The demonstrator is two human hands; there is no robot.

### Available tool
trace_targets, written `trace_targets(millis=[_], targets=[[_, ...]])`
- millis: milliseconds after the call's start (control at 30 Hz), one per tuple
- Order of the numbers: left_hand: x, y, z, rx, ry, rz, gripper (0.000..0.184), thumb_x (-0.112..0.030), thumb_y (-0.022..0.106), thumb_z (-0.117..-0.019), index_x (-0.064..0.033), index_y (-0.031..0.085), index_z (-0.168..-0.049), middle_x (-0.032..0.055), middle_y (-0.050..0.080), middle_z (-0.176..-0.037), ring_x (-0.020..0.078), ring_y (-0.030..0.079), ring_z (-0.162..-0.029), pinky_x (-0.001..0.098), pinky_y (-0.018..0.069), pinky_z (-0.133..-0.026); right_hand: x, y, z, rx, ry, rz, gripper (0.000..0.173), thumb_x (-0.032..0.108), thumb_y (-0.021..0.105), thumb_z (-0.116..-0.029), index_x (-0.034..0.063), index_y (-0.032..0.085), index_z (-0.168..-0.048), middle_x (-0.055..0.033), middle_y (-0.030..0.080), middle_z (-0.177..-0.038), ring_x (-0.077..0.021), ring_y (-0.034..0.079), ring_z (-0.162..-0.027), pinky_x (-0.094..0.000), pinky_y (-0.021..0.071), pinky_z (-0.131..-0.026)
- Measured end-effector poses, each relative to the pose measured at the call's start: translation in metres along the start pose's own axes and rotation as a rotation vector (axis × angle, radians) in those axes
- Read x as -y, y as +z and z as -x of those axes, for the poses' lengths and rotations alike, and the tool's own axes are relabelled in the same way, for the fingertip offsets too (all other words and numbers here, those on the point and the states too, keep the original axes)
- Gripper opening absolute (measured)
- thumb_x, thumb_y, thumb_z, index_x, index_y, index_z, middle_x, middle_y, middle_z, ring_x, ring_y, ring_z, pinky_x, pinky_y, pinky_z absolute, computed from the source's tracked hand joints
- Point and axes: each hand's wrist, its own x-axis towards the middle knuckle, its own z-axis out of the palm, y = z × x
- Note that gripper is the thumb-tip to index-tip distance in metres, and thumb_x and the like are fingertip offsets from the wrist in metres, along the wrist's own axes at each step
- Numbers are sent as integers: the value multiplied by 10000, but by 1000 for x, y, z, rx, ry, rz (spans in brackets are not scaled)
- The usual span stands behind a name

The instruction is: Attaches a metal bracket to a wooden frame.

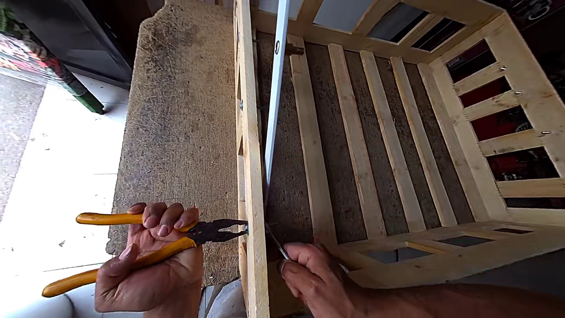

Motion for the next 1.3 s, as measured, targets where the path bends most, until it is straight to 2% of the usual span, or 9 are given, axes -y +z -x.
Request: trace_targets(millis=[167,333,500,667,800,900,1067,1200,1300], targets=[[-2,1,-1,11,3,0,314,-236,565,-878,-33,539,-1116,72,555,-819,208,605,-697,357,555,-656,-28,-20,-23,216,-188,-18,245,271,609,-1031,56,718,-991,-3,675,-706,-69,637,-595,-267,552,-561],[-3,1,0,15,-31,44,313,-195,601,-857,-25,536,-1112,76,557,-837,214,607,-724,361,555,-694,-38,-30,-80,321,-272,182,159,108,641,-991,17,730,-1086,-87,733,-926,-124,689,-813,-325,575,-777],[-3,1,-1,10,-30,11,328,-197,634,-839,-26,554,-1107,78,577,-858,207,618,-740,352,556,-699,-38,-51,-147,-158,-1071,717,82,109,677,-924,114,736,-866,-15,765,-933,-132,720,-959,-355,558,-883],[-1,3,-4,13,-28,-2,333,-200,639,-840,-23,554,-1110,78,568,-853,207,610,-730,350,551,-691,29,-78,-103,-498,-1284,1132,145,79,624,-952,95,751,-884,-41,720,-873,-226,676,-961,-545,447,-1000],[-3,5,-5,26,-36,-22,328,-210,648,-834,-30,558,-1092,76,565,-852,202,610,-731,345,549,-684,61,-48,-10,-485,-862,1517,213,84,526,-1005,94,739,-1007,-37,681,-808,-197,575,-664,-405,468,-713],[-2,6,-4,11,-34,-36,321,-209,634,-831,-28,557,-1084,73,563,-836,199,609,-718,340,550,-672,49,-37,18,-127,-441,1326,293,79,503,-1012,24,682,-1238,-93,641,-773,-248,612,-554,-365,488,-453],[-5,3,-3,29,-59,12,314,-186,607,-849,-24,542,-1109,81,564,-860,214,613,-746,362,557,-709,-19,-55,-53,271,43,345,205,246,617,-1012,127,742,-1122,-36,733,-941,-153,694,-850,-397,575,-804],[-6,2,-3,51,-75,13,323,-198,617,-843,-21,544,-1104,85,568,-862,216,618,-749,366,558,-708,-35,-58,-102,-193,-692,611,150,87,638,-975,124,778,-936,27,759,-948,-65,701,-995,-283,563,-954],[-6,2,-3,46,-70,29,331,-179,634,-833,-12,547,-1106,96,571,-868,228,624,-757,378,563,-717,4,-69,-93,-560,-1175,1050,144,35,619,-960,76,746,-908,-56,758,-953,-228,713,-1072,-500,505,-1087]])
